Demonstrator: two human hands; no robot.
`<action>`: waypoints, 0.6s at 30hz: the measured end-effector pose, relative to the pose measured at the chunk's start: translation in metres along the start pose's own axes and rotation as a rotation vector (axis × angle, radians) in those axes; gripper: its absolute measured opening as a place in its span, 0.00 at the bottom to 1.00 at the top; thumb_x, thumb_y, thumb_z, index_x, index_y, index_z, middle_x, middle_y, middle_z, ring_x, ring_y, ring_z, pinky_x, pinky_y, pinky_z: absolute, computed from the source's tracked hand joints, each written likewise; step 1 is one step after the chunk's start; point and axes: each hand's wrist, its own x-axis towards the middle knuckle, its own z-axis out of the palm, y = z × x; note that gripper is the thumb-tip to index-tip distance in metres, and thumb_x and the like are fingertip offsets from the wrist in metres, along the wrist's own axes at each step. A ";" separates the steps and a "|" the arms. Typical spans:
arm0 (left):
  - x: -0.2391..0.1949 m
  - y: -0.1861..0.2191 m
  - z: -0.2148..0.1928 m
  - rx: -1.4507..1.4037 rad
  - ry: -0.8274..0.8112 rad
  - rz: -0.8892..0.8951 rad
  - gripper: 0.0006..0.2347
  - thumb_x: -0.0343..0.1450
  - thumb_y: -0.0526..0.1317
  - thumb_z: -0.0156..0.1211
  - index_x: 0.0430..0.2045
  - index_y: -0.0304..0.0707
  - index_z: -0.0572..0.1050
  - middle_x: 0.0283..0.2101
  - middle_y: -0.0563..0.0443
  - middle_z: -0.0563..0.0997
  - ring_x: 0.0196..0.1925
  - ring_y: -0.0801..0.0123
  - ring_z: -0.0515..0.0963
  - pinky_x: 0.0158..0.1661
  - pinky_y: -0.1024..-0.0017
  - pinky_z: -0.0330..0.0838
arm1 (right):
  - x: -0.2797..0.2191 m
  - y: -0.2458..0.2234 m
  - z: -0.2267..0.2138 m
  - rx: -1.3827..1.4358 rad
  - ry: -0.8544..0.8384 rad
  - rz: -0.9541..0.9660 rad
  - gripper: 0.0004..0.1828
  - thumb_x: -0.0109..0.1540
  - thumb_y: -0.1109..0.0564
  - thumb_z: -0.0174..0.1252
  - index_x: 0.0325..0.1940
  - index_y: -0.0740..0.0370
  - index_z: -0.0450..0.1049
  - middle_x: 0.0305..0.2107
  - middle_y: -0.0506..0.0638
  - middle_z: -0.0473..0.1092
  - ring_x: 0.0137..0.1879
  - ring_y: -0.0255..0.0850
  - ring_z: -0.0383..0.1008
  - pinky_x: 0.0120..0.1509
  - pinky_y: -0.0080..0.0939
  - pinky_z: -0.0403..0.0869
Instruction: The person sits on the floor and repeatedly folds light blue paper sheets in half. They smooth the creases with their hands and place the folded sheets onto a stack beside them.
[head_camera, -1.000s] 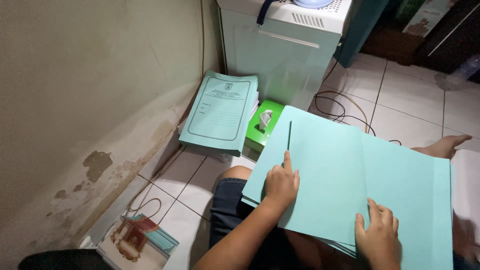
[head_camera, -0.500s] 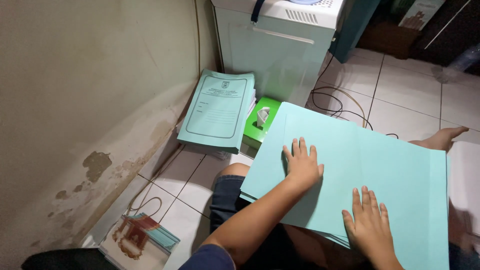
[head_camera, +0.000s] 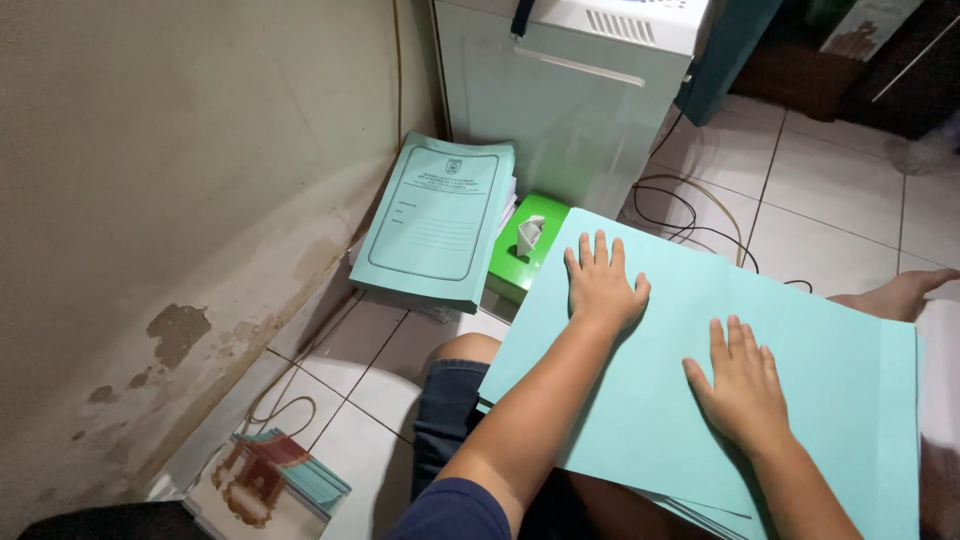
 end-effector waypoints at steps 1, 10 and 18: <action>-0.002 0.001 -0.002 0.002 0.002 -0.003 0.33 0.72 0.58 0.36 0.73 0.43 0.54 0.78 0.40 0.50 0.80 0.45 0.43 0.72 0.42 0.34 | 0.016 -0.003 -0.009 0.001 0.000 -0.004 0.46 0.66 0.29 0.33 0.82 0.54 0.40 0.80 0.54 0.36 0.84 0.47 0.33 0.82 0.56 0.38; -0.007 0.003 -0.018 0.024 -0.087 0.028 0.33 0.71 0.60 0.34 0.73 0.51 0.53 0.78 0.36 0.47 0.80 0.40 0.40 0.70 0.39 0.33 | 0.103 -0.023 -0.041 0.160 0.047 0.061 0.40 0.68 0.37 0.36 0.80 0.60 0.48 0.77 0.54 0.48 0.83 0.44 0.42 0.84 0.51 0.41; -0.020 -0.001 -0.055 -0.135 -0.128 -0.037 0.31 0.74 0.53 0.35 0.72 0.38 0.57 0.78 0.29 0.50 0.81 0.40 0.42 0.74 0.40 0.31 | 0.030 -0.028 -0.025 0.004 0.018 0.117 0.44 0.71 0.30 0.28 0.82 0.63 0.47 0.79 0.58 0.44 0.85 0.48 0.39 0.87 0.49 0.39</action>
